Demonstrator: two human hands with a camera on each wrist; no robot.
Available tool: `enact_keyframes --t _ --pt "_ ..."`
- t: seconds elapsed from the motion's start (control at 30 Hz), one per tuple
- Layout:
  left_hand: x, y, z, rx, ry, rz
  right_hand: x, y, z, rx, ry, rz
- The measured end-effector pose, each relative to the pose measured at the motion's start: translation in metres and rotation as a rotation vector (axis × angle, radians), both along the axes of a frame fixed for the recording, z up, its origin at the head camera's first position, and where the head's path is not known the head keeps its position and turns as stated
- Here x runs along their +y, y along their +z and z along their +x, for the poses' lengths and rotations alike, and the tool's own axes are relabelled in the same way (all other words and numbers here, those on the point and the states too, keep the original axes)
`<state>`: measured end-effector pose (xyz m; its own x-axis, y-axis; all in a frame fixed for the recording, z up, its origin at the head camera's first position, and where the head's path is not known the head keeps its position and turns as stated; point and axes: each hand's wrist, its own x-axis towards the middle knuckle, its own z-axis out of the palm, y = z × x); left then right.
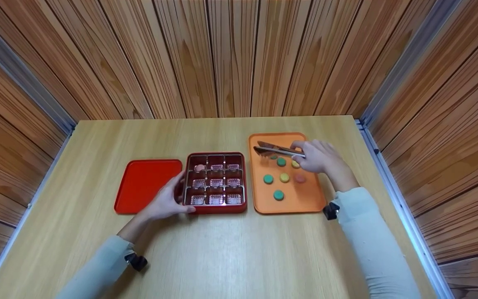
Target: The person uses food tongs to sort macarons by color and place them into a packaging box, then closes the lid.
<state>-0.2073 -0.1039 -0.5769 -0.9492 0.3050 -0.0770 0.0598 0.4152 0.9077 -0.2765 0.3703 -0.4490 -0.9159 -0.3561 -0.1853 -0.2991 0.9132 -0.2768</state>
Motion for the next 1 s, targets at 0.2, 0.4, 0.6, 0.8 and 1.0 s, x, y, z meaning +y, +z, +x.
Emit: enact_keyframes --t 0.2,0.4,0.6,0.8,1.0 --pt "0.0 -0.001 0.0 -0.008 0.006 0.0 -0.015 0.012 -0.003 0.036 0.025 0.017" --pt "0.0 -0.001 0.0 0.0 0.006 -0.009 -0.032 0.018 -0.006 0.045 0.062 0.033" --pt "0.0 -0.001 0.001 0.006 0.001 0.001 -0.05 0.019 -0.007 0.055 0.086 0.011" --pt "-0.002 -0.003 0.0 0.02 -0.012 0.005 -0.067 0.017 -0.01 0.073 0.128 -0.012" --pt "-0.001 -0.003 -0.001 0.02 -0.018 -0.023 -0.083 0.014 -0.01 0.093 0.176 -0.016"
